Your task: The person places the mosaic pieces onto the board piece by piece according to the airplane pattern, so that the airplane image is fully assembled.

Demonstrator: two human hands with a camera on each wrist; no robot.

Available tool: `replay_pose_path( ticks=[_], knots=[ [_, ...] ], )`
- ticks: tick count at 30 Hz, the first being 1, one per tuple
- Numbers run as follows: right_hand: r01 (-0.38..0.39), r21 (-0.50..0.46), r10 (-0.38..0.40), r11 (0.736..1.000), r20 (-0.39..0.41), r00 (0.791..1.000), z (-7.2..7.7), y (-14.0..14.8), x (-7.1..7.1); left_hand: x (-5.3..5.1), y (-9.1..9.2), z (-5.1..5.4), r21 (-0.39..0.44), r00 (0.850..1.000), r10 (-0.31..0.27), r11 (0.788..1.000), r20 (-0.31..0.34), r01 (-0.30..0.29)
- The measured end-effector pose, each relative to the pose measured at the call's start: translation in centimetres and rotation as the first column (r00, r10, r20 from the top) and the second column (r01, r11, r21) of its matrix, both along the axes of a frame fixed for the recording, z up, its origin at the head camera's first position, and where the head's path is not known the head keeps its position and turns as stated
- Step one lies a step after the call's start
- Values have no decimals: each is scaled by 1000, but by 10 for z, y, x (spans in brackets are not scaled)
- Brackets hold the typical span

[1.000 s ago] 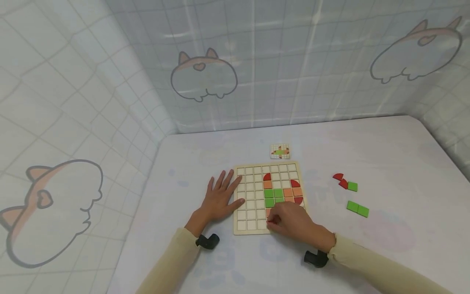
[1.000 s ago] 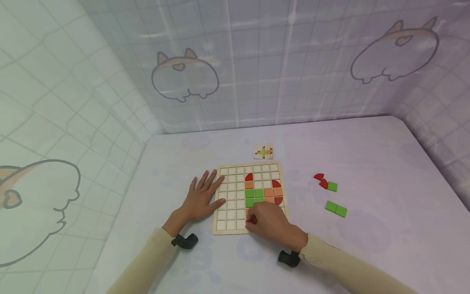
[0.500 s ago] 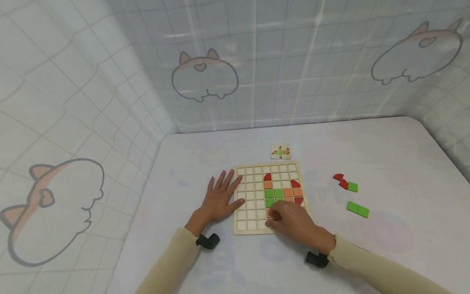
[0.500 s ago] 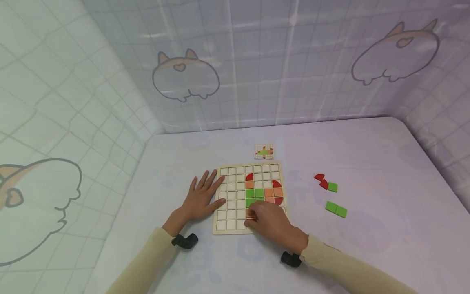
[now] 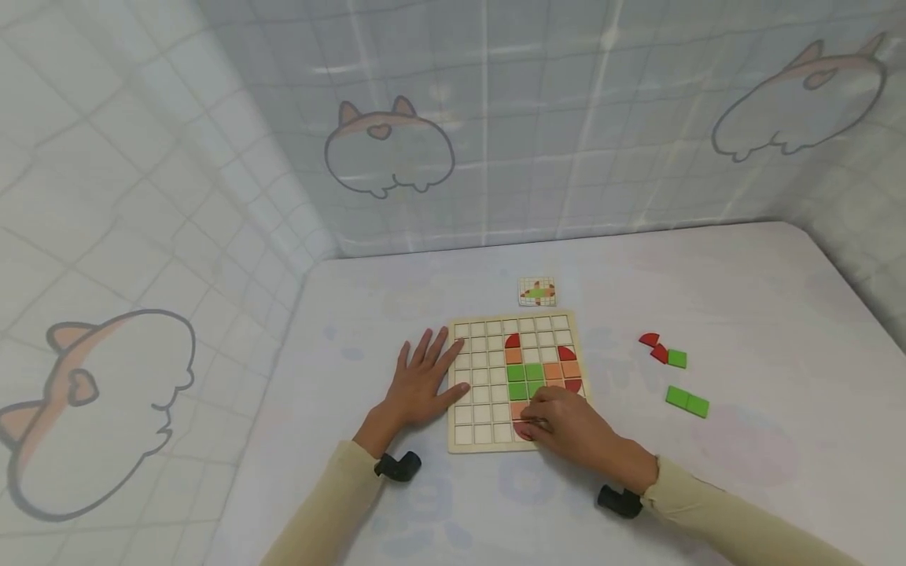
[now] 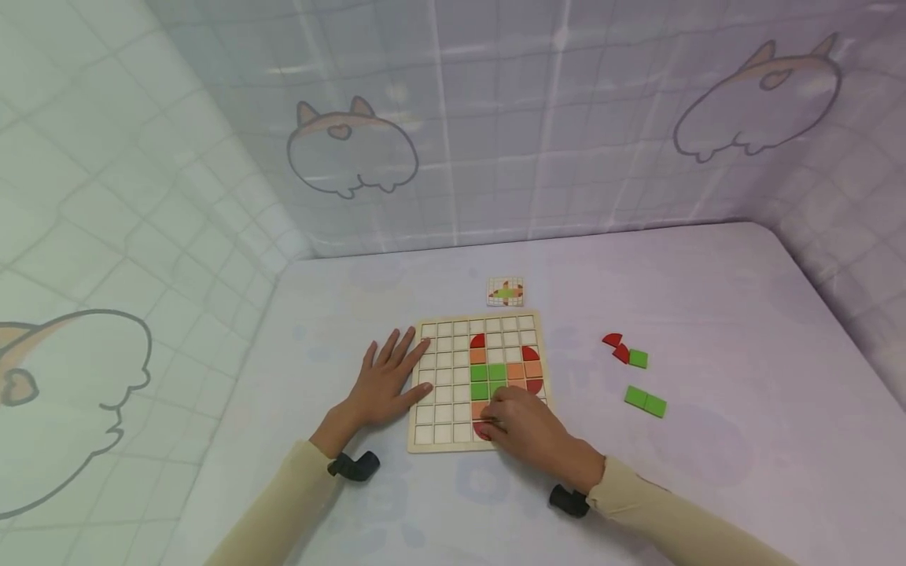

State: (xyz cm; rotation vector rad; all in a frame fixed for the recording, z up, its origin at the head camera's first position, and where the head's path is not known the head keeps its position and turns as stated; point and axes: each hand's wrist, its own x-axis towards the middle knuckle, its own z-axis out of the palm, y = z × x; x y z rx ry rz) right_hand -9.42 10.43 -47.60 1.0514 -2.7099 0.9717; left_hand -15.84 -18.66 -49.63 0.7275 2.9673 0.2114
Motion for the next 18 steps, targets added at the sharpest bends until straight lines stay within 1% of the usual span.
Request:
replay_pose_path(
  ticks=[3,8,11,13,18],
  knots=[
    [-29,0,29,1000,3,1000,-1,2,-2,0,0,1,-17,1000,1,1000,8,-1],
    [-101,22,99,995,58,993,1,7,-6,1,-1,3,-14,1000,6,1000,12,-6],
    [-116,29,113,993,75,991,3,13,-6,1,-1,4,-10,1000,7,1000,16,-7],
    [-107,22,105,994,59,993,5,20,-5,2,0,4,-9,1000,9,1000,25,-9],
    [-45,4,45,999,-19,999,6,40,-2,1,0,3,-8,1000,10,1000,23,-10]
  ],
)
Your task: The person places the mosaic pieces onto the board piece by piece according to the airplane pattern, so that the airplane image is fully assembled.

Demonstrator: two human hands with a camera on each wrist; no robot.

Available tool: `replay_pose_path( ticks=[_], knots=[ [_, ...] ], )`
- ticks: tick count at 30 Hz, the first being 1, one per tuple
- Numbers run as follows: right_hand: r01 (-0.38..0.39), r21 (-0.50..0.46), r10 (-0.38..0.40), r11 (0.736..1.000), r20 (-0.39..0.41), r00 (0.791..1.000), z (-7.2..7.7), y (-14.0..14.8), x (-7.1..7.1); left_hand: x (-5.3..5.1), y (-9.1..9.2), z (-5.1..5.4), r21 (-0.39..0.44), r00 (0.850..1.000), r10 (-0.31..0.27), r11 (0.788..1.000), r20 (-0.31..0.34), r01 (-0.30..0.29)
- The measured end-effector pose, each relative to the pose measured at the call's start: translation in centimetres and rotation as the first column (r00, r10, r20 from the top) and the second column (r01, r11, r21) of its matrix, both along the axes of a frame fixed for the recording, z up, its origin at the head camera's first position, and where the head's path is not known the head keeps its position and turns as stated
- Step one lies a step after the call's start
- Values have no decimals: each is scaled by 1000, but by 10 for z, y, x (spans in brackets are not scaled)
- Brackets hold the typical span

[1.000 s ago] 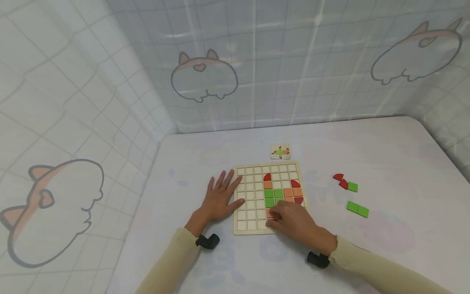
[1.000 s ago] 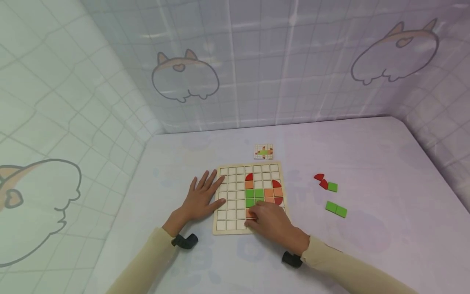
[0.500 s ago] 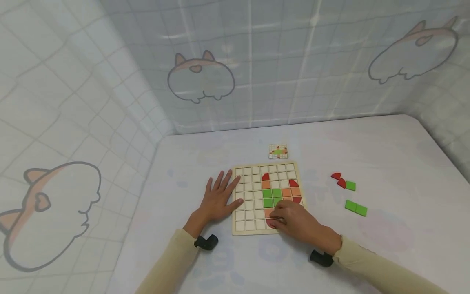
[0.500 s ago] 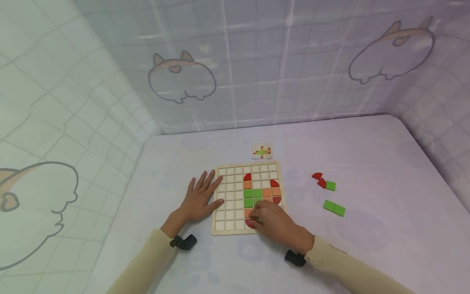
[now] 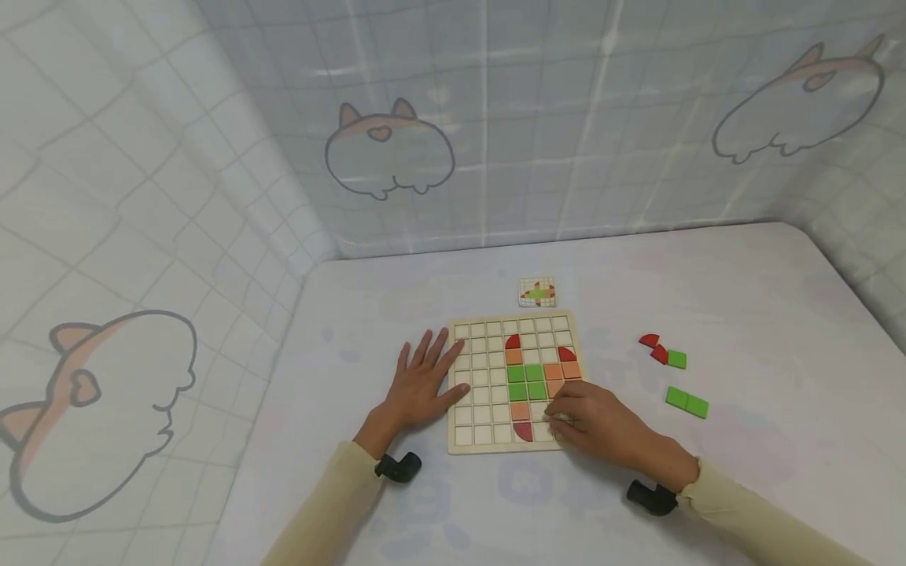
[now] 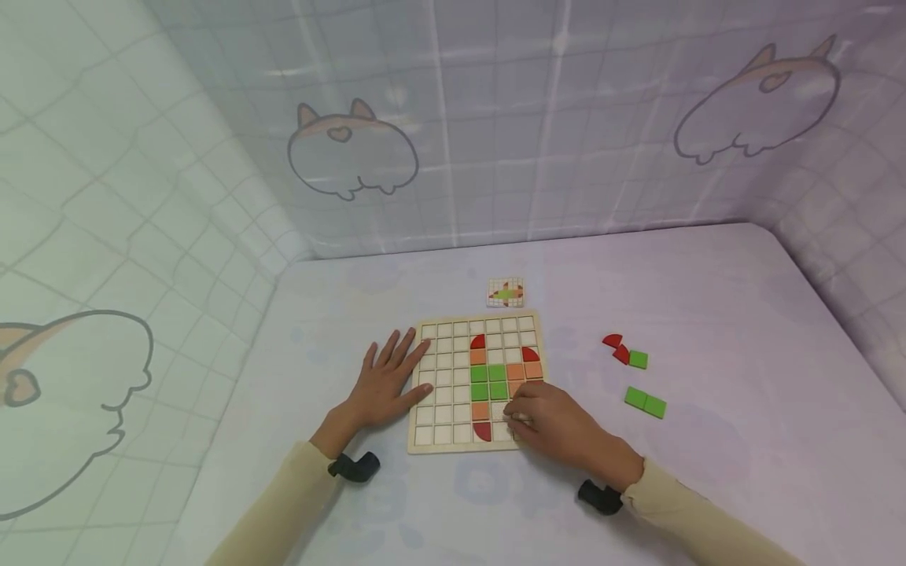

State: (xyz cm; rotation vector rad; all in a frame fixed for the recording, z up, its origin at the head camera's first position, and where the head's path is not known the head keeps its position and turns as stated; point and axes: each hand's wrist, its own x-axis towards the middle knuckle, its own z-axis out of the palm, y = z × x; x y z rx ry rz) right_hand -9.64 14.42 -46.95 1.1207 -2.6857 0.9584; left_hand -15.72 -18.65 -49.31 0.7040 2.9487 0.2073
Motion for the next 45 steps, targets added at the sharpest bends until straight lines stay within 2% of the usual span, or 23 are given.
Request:
replay_pose_path(
  ticks=[9,13,17,23,26,34,37,45],
  knots=[
    [63,-3,-63,998,-52,997,-1,30,7,0,-2,-3,18,1000,-18,1000,-25,19],
    [151,6,-150,989,-91,985,-1,40,8,0,-1,-1,13,1000,-13,1000,-9,13],
    [266,45,-261,963,-98,961,1,53,9,0,-1,1,11,1000,-13,1000,-4,13],
    [404,144,-400,903,-63,915,4,75,15,-1,-1,1,-2,1000,-12,1000,-2,12],
    [448,164,-443,879,-70,894,3,86,20,-1,-1,0,4,1000,-17,1000,-7,17],
    [536,134,-518,834,-145,843,1,112,25,0,-1,1,-5,1000,-13,1000,3,13],
    [541,158,-523,826,-143,840,1,119,25,0,-1,1,2,1000,-17,1000,-2,17],
    [501,209,-462,840,-211,862,4,121,20,0,-2,0,22,1000,-24,999,-7,24]
  ],
)
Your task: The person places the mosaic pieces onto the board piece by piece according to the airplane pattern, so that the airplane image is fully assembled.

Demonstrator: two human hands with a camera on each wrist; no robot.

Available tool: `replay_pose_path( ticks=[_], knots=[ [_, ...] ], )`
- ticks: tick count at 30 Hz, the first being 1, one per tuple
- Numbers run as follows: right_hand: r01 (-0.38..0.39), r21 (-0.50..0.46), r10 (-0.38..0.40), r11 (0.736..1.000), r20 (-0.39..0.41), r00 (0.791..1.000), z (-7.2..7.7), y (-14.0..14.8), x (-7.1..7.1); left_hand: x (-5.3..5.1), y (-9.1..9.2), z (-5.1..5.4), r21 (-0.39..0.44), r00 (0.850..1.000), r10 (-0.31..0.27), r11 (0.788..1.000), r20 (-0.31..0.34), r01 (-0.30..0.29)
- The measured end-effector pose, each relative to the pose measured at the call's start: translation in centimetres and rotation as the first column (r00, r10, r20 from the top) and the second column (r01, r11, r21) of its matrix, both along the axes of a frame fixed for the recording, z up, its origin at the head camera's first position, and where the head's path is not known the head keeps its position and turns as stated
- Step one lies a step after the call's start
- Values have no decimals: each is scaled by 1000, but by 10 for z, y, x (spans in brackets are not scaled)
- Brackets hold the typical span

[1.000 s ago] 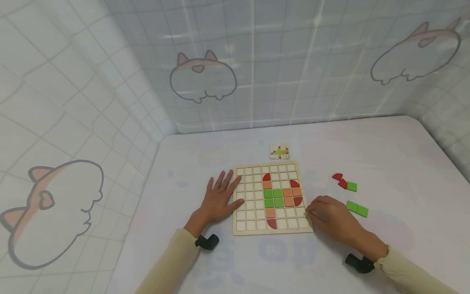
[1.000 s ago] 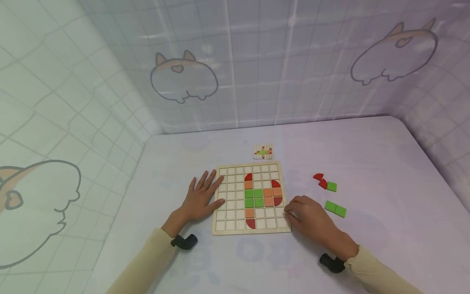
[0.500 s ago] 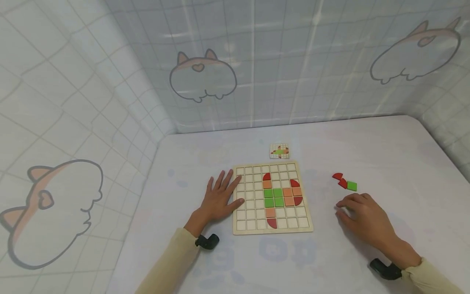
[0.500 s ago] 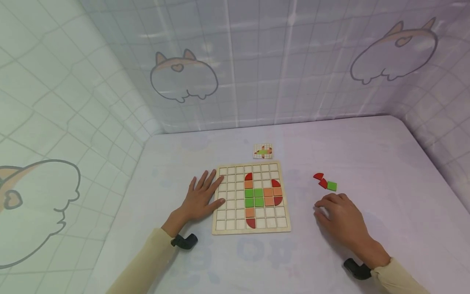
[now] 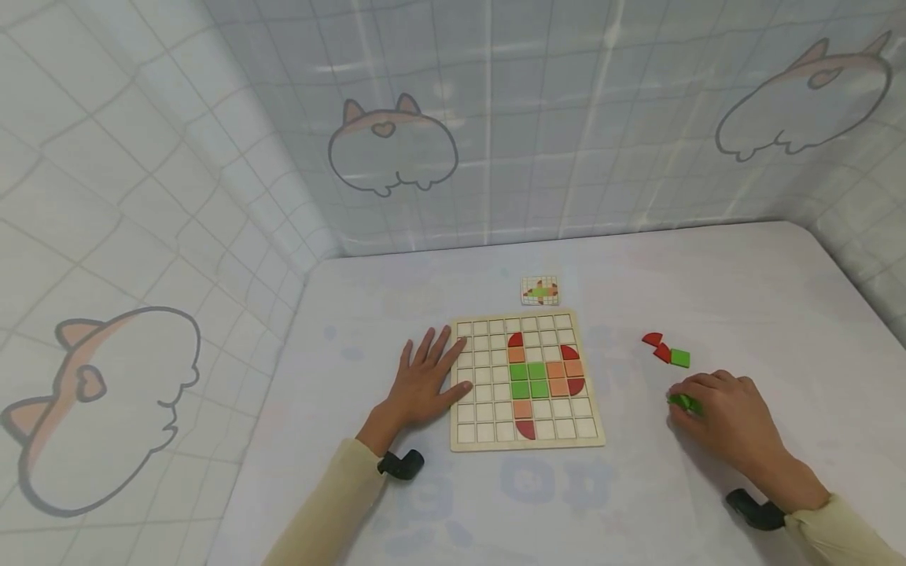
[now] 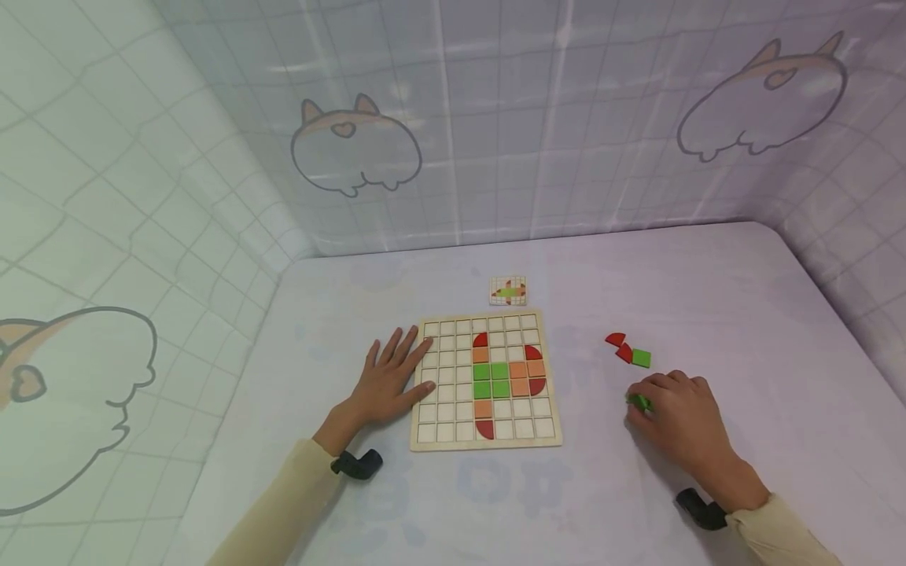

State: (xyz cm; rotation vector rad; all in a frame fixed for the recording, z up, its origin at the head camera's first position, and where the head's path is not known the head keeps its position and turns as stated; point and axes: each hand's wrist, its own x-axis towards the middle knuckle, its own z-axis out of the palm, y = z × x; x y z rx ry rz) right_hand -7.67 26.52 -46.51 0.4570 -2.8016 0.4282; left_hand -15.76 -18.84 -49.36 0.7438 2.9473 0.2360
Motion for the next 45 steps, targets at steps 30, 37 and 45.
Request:
replay_pose_path(
  ticks=[30,37,45],
  knots=[
    [-579,-95,582,810,8,813,14,-184,-86,1,1,3,-28,1000,-6,1000,-10,6],
    [-613,-16,613,790,63,788,10,-200,-101,0,0,3,-32,1000,-5,999,-3,5],
    [-582,-46,584,812,99,806,10,-204,-101,1,0,4,-27,1000,-10,1000,-8,10]
  ],
)
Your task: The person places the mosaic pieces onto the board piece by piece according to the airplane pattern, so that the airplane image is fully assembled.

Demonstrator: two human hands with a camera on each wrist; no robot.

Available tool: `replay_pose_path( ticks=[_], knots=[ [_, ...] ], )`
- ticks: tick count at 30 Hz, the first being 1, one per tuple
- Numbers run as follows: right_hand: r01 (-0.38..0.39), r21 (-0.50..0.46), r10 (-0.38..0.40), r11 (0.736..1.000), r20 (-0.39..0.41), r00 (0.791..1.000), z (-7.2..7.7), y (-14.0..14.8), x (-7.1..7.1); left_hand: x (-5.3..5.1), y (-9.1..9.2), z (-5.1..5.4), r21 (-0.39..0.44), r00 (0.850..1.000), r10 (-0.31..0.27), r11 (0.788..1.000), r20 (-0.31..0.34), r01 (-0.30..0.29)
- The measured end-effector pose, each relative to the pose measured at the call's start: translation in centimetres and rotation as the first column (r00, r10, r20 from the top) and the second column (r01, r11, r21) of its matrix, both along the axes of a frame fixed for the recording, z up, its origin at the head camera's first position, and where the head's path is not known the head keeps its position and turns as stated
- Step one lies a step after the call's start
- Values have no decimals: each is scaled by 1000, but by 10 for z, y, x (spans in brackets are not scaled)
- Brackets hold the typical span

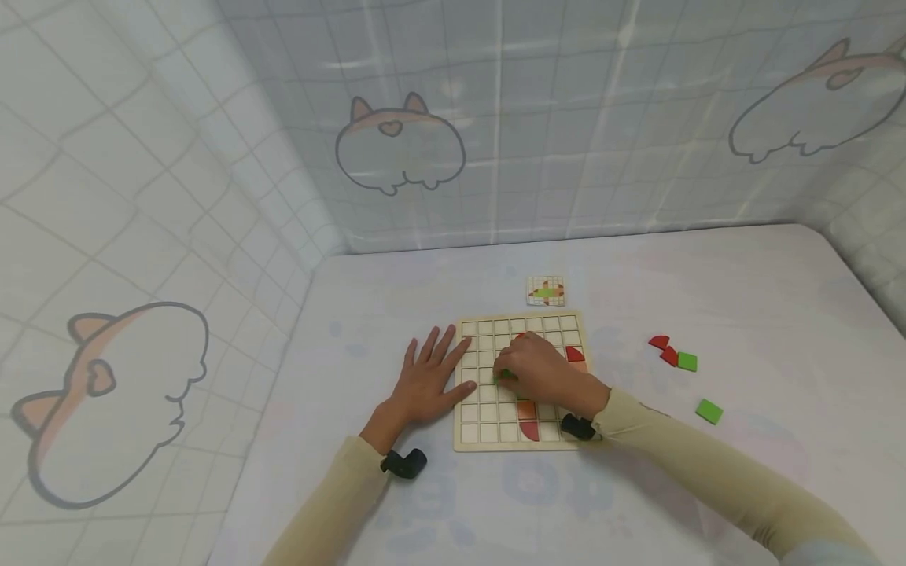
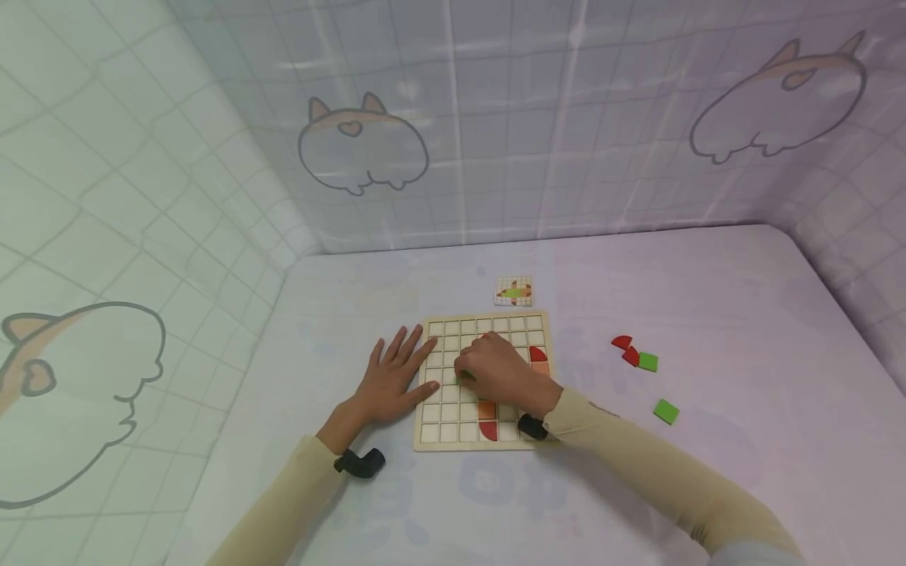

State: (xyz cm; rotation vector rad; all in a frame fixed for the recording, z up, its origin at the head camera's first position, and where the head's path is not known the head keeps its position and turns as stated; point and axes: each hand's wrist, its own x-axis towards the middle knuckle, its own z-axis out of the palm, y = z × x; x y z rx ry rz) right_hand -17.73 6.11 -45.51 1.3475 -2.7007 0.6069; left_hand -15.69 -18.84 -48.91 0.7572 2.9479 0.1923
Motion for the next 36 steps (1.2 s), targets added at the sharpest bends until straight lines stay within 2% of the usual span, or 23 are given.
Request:
replay_pose_path(
  ticks=[5,10,14,18,25,29,32,36],
  knots=[
    [13,-33,-12,999,31,999,0,2,0,-1,-1,-3,13,1000,-5,1000,-22,5],
    [44,-25,-43,999,14,999,-4,11,1,-1,1,-4,12,1000,-3,1000,7,3],
    [15,-58,-15,998,-9,1000,-6,15,0,0,2,-3,-5,1000,2,1000,17,-2],
    [-2,-36,1,999,-39,999,-4,13,-3,1,1,-1,4,1000,7,1000,10,-7],
    [-22,-35,22,999,21,1000,-2,15,-3,1,1,-2,6,1000,6,1000,7,-6],
    [-34,-61,35,998,3,999,-1,24,0,1,1,-3,10,1000,8,1000,3,-8],
    [-7,-80,7,997,-5,1000,-1,36,5,1,1,-4,-1,1000,11,1000,-4,-11],
    [68,-94,-68,993,-4,998,0,58,10,0,1,-4,-14,1000,16,1000,-12,-16]
  ],
)
